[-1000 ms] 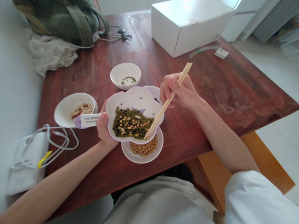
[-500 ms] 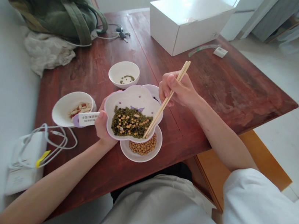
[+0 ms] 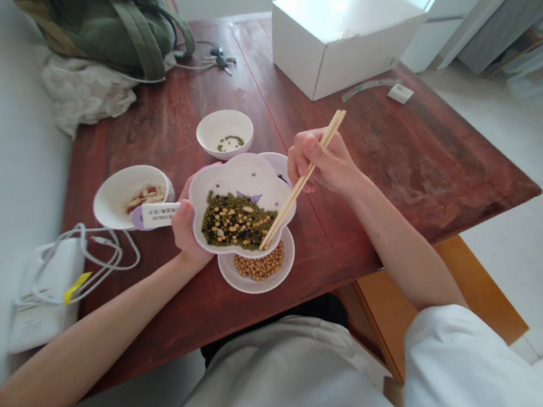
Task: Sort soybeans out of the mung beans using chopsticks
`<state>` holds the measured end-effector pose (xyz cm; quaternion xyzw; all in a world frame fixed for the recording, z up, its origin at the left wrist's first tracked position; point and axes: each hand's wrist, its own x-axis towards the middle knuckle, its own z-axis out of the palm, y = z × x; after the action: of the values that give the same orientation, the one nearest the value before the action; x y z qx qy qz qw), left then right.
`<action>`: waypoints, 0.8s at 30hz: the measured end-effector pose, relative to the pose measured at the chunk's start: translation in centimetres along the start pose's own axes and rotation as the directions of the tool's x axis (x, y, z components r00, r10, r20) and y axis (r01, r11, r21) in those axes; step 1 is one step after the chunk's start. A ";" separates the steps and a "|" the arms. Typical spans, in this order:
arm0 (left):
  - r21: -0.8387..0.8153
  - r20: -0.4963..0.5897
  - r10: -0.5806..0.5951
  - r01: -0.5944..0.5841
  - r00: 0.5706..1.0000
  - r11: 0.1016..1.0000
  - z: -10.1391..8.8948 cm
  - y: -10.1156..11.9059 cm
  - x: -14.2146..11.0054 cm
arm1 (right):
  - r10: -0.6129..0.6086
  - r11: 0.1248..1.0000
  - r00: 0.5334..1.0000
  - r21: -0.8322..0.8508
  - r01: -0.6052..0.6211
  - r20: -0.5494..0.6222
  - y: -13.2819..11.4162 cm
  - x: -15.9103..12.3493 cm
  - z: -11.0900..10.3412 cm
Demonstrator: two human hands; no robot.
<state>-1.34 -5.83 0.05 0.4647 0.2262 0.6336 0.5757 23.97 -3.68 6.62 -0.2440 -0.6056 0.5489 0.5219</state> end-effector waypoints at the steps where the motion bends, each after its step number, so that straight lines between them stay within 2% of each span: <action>1: 0.002 -0.009 -0.008 0.008 1.000 1.000 0.0 0.0 0.0 | 0.003 1.000 1.000 0.000 -0.003 0.004 0.0 0.0 0.0; 9: 0.000 0.000 0.021 -0.021 1.000 1.000 0.0 0.0 0.0 | -0.004 1.000 1.000 0.005 0.003 0.027 0.3 0.0 -0.4; 14: -0.004 0.003 -0.012 0.012 1.000 1.000 0.1 0.0 0.0 | -0.031 0.999 0.999 0.013 0.031 0.043 0.3 0.0 -0.4; 18: -0.042 0.016 0.013 -0.013 1.000 0.999 0.1 0.1 -0.1 | -0.018 1.000 0.999 0.000 0.018 0.026 0.2 -0.1 -0.3; 21: -0.047 0.018 -0.003 0.004 1.000 0.999 0.1 0.1 -0.1 | -0.032 0.999 0.999 -0.007 0.032 0.017 0.1 -0.1 -0.2; 24: -0.034 0.009 -0.018 0.018 1.000 0.999 0.1 0.1 -0.1 | 0.005 0.999 1.000 -0.032 -0.005 -0.011 0.1 -0.2 -0.2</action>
<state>-1.33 -6.02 0.16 0.4554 0.2170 0.6303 0.5901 24.14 -3.74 6.41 -0.2570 -0.6110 0.5389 0.5199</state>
